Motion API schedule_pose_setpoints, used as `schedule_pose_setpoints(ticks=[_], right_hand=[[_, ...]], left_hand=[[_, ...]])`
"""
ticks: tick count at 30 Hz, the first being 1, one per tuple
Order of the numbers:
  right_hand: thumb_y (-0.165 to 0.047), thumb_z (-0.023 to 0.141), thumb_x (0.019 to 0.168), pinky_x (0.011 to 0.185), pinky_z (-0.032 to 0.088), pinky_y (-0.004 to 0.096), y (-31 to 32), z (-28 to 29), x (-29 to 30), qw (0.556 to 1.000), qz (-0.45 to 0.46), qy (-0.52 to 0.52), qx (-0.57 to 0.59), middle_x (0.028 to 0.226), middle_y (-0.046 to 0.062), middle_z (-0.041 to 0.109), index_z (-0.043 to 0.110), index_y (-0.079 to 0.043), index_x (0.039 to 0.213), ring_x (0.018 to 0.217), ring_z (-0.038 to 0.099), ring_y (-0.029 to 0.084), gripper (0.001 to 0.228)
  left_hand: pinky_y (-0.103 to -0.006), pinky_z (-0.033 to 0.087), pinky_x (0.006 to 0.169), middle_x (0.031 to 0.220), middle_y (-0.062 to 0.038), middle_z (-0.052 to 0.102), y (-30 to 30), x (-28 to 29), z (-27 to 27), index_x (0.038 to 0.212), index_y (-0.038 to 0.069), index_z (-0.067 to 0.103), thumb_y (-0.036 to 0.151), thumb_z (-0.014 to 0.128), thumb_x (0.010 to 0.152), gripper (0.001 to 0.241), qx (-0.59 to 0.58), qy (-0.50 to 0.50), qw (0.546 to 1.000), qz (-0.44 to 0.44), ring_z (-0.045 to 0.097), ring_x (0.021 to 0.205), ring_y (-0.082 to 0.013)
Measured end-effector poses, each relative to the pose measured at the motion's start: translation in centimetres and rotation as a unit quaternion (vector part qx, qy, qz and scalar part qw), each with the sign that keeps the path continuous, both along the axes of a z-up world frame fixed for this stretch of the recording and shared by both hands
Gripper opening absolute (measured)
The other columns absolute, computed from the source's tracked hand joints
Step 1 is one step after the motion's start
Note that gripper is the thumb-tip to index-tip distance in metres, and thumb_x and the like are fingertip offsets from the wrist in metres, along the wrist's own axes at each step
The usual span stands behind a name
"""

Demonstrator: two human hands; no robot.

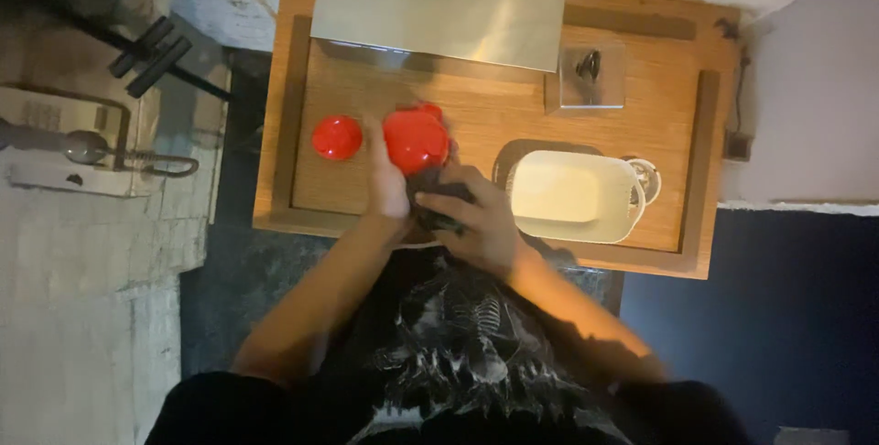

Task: Wiping small red bowls with a cloth and organizing them on a counter before moving a larger bowl to a table.

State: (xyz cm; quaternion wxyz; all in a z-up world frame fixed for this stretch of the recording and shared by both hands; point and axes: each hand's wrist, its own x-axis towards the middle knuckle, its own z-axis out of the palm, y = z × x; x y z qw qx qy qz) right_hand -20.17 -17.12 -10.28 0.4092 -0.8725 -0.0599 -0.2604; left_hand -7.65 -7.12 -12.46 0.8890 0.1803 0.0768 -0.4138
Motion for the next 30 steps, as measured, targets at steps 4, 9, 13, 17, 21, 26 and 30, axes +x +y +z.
schedule_pose_setpoints(ticks=[4, 9, 13, 17, 21, 26, 30], right_hand=[[0.003, 0.078, 0.066, 0.094, 0.058, 0.041, -1.5, -0.9, -2.1, 0.999, -0.029, 0.011, 0.020, 0.128, 0.015, 0.059, 0.073, -0.012, 0.122, 0.113, 0.066, 0.034, 0.058], [0.005, 0.075, 0.067, 0.097, 0.054, 0.041, -5.0, 1.1, -4.4, 0.974, -0.220, -0.045, 0.022, 0.122, 0.017, 0.057, 0.069, -0.008, 0.120, 0.113, 0.062, 0.035, 0.055], [0.012, 0.070, 0.076, 0.100, 0.053, 0.038, -8.2, -1.4, -6.5, 0.949, -0.293, 0.057, 0.103, 0.120, 0.015, 0.062, 0.069, -0.005, 0.122, 0.114, 0.065, 0.031, 0.049], [0.009, 0.062, 0.086, 0.104, 0.052, 0.035, -8.7, -5.2, -8.9, 0.934, -0.238, 0.148, 0.222, 0.118, 0.014, 0.068, 0.065, -0.001, 0.122, 0.115, 0.067, 0.028, 0.037], [0.002, 0.065, 0.084, 0.099, 0.050, 0.037, -7.1, -7.3, -7.6, 0.937, -0.130, 0.264, 0.186, 0.116, 0.018, 0.063, 0.057, 0.003, 0.129, 0.111, 0.062, 0.027, 0.046], [-0.004, 0.065, 0.087, 0.098, 0.052, 0.038, -3.9, -12.2, -3.6, 0.891, 0.018, 0.328, 0.313, 0.118, 0.018, 0.066, 0.056, 0.003, 0.129, 0.110, 0.064, 0.027, 0.044], [-0.012, 0.062, 0.093, 0.093, 0.055, 0.035, -0.8, -14.4, 0.2, 0.789, -0.150, 0.458, 0.382, 0.119, 0.013, 0.065, 0.050, 0.000, 0.134, 0.108, 0.065, 0.023, 0.044]], left_hand=[[-0.0456, 0.056, 0.094, 0.127, -0.018, 0.064, -0.8, -0.9, -0.9, 0.139, 0.008, 0.052, 0.056, 0.043, 0.114, 0.055, -0.007, -0.151, 0.988, -0.030, 0.065, 0.107, -0.0315], [-0.0457, 0.048, 0.114, 0.141, -0.014, 0.058, -4.1, -4.8, -5.6, 0.148, 0.006, 0.046, 0.043, 0.050, 0.108, 0.055, 0.056, -0.191, 0.968, -0.150, 0.058, 0.131, -0.0270], [-0.0398, 0.037, 0.118, 0.146, -0.011, 0.054, -5.8, -10.0, -7.0, 0.149, 0.003, 0.047, 0.042, 0.049, 0.107, 0.057, 0.193, -0.352, 0.892, -0.208, 0.049, 0.136, -0.0213], [-0.0374, 0.041, 0.113, 0.136, -0.009, 0.058, -5.9, -14.1, -12.8, 0.141, 0.004, 0.052, 0.050, 0.043, 0.108, 0.057, 0.314, -0.279, 0.899, -0.125, 0.054, 0.128, -0.0202], [-0.0404, 0.050, 0.103, 0.127, -0.013, 0.062, -2.4, -13.4, -16.2, 0.133, -0.002, 0.055, 0.055, 0.033, 0.110, 0.065, 0.284, -0.082, 0.953, 0.072, 0.062, 0.112, -0.0237], [-0.0414, 0.051, 0.094, 0.135, -0.014, 0.055, 3.9, -6.9, -8.7, 0.144, 0.004, 0.041, 0.043, 0.052, 0.106, 0.056, 0.439, -0.244, 0.856, 0.125, 0.059, 0.105, -0.0263], [-0.0534, 0.042, 0.111, 0.143, -0.029, 0.042, 7.2, -2.0, -9.1, 0.144, 0.000, 0.038, 0.024, 0.081, 0.085, 0.076, 0.594, -0.634, 0.491, 0.067, 0.046, 0.131, -0.0466]])
